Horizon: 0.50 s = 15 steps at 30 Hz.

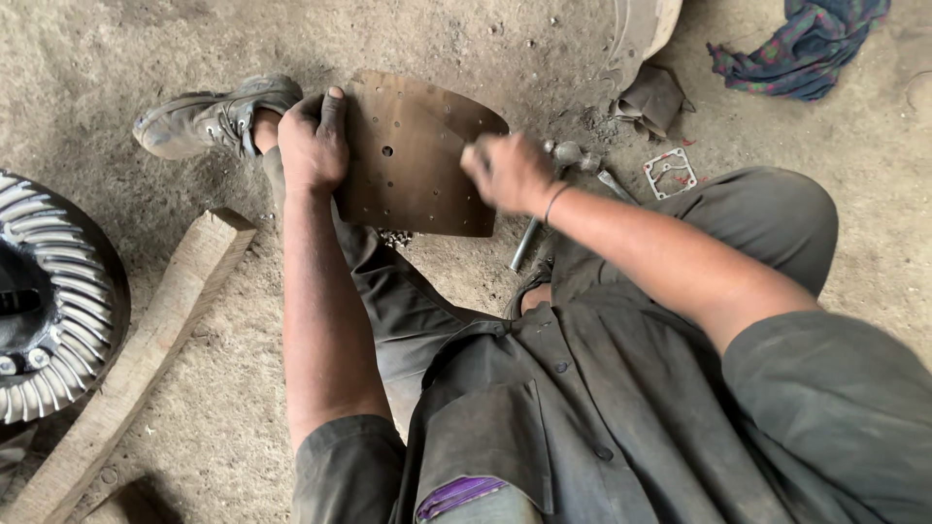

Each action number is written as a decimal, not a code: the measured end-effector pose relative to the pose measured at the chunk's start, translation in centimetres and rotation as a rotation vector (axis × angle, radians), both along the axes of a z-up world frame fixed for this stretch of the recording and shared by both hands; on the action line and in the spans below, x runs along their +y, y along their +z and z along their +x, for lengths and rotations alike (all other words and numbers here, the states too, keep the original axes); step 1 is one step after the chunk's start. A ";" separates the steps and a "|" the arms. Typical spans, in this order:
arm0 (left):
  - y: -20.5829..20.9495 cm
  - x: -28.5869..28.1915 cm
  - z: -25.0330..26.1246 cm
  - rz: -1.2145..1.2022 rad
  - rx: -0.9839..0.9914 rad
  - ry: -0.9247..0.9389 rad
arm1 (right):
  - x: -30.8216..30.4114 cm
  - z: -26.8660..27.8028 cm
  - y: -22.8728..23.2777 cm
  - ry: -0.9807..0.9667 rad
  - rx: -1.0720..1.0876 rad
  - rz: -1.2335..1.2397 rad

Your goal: The person sits on the floor and uses a scraper to remove rust and debris from a curved metal part. They repeatedly scrape the surface, flip the part, and continue cleaning different areas.

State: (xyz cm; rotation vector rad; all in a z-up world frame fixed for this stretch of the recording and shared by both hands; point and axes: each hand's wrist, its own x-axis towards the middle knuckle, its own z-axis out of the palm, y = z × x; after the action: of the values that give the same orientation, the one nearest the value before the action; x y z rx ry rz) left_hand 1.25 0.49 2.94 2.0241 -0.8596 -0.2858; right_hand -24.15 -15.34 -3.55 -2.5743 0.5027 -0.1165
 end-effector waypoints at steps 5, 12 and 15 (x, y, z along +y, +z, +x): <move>-0.1 -0.3 -0.1 -0.011 -0.012 -0.014 | 0.1 0.1 1.3 0.197 -0.019 -0.130; 0.4 -1.0 -0.1 0.047 0.022 0.019 | 0.2 0.0 2.8 0.221 0.105 -0.182; -0.1 -0.3 -0.3 -0.013 0.065 -0.016 | 0.6 -0.3 1.9 0.120 0.073 -0.065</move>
State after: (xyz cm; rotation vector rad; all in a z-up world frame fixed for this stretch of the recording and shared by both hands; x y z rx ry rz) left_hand 0.94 0.17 2.88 1.9861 -0.8359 -0.3521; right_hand -24.42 -14.73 -1.67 -2.6725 0.3757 0.0028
